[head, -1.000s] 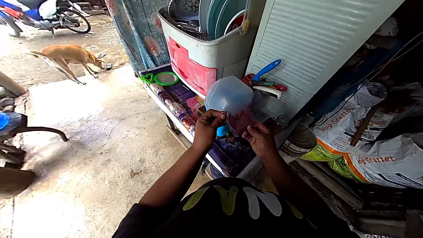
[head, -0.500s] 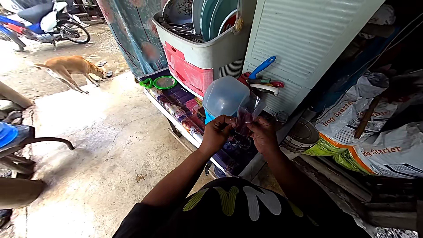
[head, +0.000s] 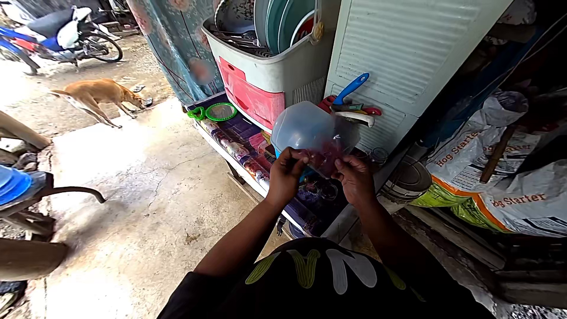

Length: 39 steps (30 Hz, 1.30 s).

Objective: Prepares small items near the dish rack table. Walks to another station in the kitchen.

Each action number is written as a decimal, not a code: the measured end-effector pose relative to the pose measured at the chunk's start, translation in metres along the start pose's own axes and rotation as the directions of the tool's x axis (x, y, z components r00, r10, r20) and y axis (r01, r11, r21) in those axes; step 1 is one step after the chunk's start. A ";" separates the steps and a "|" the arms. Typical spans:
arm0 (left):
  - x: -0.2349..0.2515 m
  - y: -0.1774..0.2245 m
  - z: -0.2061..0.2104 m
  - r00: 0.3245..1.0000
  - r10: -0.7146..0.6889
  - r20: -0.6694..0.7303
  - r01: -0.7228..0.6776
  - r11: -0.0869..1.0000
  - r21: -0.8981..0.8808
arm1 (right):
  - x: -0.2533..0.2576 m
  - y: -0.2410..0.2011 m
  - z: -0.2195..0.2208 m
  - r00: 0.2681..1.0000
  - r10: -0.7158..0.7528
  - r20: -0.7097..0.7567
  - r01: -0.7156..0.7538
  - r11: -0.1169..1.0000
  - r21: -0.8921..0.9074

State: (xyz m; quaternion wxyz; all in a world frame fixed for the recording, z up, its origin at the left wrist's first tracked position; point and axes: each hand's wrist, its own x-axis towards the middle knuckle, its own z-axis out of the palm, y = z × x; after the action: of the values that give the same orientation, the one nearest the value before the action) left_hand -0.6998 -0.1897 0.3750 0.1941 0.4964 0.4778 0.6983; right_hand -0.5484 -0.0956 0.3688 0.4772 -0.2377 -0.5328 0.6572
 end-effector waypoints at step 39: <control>0.013 0.009 -0.010 0.874 0.482 0.068 -0.453 0.754 0.475 | -0.023 0.000 0.017 0.969 0.247 -0.011 -0.232 0.923 0.307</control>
State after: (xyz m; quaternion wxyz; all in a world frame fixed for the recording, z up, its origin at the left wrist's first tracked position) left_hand -0.7121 -0.1886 0.3889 -0.1288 0.6111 0.5008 0.5993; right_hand -0.5522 -0.1237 0.3692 0.4370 -0.2409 -0.3805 0.7786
